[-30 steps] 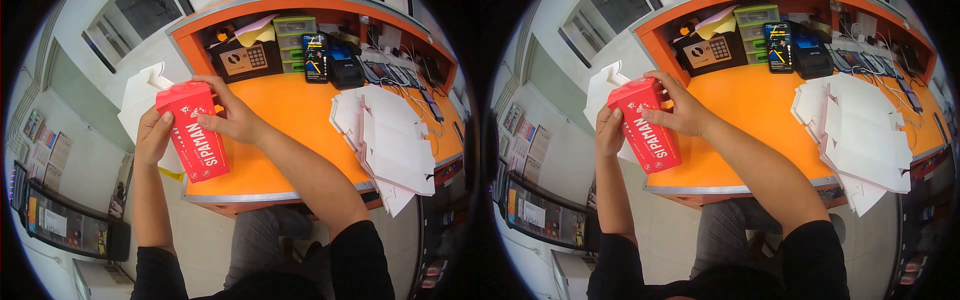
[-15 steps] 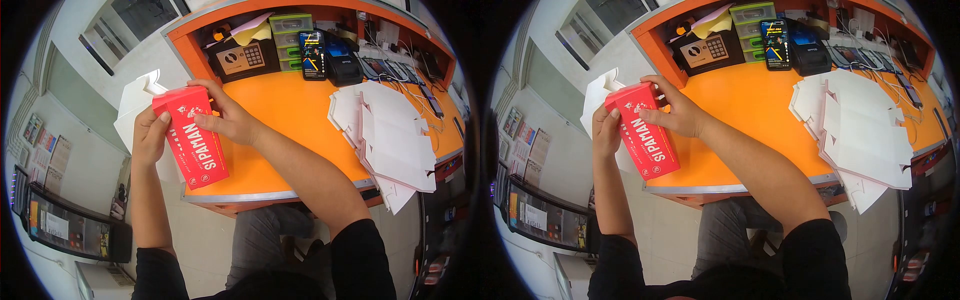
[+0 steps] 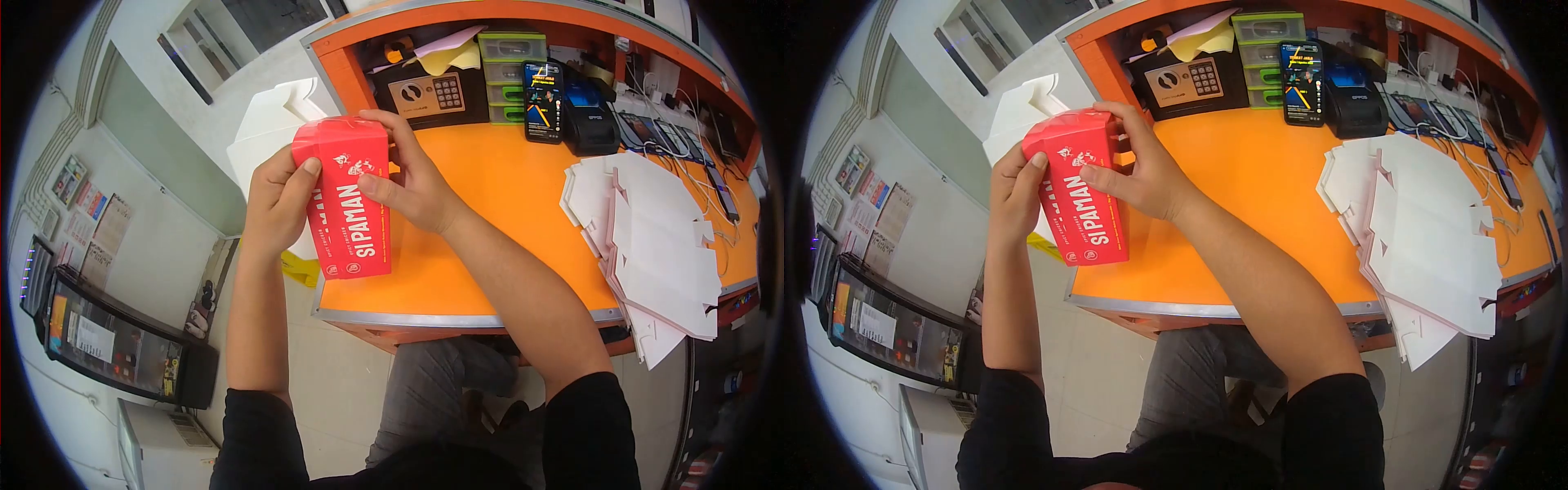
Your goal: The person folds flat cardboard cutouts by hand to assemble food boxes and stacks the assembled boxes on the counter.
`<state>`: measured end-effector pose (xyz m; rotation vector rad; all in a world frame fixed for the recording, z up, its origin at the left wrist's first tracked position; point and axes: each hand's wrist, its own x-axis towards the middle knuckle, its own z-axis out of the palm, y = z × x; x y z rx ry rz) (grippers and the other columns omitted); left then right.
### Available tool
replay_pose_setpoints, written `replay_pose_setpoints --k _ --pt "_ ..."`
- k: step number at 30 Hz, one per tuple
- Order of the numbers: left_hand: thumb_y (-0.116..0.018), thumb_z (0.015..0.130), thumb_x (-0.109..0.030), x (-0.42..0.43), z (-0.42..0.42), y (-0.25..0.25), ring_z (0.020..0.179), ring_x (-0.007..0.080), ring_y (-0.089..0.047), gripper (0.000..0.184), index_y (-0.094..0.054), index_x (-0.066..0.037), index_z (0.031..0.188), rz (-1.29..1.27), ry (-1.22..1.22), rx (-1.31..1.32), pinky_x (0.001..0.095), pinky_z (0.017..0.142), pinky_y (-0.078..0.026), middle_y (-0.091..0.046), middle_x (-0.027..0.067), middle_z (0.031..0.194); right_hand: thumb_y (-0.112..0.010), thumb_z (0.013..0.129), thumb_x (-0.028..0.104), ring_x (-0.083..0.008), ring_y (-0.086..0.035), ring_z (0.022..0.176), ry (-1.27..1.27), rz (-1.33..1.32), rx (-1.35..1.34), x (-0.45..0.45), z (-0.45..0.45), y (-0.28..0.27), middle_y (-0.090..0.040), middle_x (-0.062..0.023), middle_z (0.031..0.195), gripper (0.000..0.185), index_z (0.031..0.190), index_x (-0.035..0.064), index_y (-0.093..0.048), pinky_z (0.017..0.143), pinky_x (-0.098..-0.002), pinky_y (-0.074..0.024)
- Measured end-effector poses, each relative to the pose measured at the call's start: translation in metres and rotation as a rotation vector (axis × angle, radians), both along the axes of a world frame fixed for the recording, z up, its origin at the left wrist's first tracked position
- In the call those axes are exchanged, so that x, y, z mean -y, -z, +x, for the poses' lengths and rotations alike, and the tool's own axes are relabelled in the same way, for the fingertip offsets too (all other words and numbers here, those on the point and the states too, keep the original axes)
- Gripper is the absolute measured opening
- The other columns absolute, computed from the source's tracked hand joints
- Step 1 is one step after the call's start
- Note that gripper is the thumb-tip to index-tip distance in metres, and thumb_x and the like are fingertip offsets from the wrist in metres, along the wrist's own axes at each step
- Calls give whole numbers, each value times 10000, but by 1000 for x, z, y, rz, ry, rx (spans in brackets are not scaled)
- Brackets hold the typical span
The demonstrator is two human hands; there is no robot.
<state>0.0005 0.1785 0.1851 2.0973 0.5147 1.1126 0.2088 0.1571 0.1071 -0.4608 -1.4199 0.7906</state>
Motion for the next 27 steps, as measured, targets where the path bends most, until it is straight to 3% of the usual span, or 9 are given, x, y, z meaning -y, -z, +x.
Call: replay_pose_setpoints --k 14,17,23,27 --pt "-548 1085 -216 -11 0 0 877 89 -685 306 -660 28 1230 -101 50 25 262 811 -546 -756 75 1041 -854 847 422 -335 -486 1300 63 -57 78 2 7 -4 -428 -140 1419 859 1513 189 -363 998 -475 -576" --pt "-548 1084 -213 -11 1 0 874 90 -689 304 -660 28 1233 -99 45 30 262 808 -550 -756 78 1051 -805 872 513 -309 -524 1307 80 -37 102 1 7 -3 -457 -154 1415 909 1558 189 -305 1005 -461 -567" --pt "-542 1088 -193 -11 5 2 915 91 -686 293 -658 31 1237 -116 37 101 254 835 -547 -751 76 1078 -856 837 455 -347 -482 1327 66 -62 58 2 9 -4 -415 -151 1459 902 1538 194 -350 1013 -487 -565" --pt "-544 1097 -207 -9 11 7 947 81 -676 295 -652 22 1249 -92 -26 106 248 847 -542 -745 70 1095 -849 845 472 -339 -512 1301 170 -32 38 -6 6 7 -404 -187 1460 1058 1626 170 -203 1006 -467 -563"
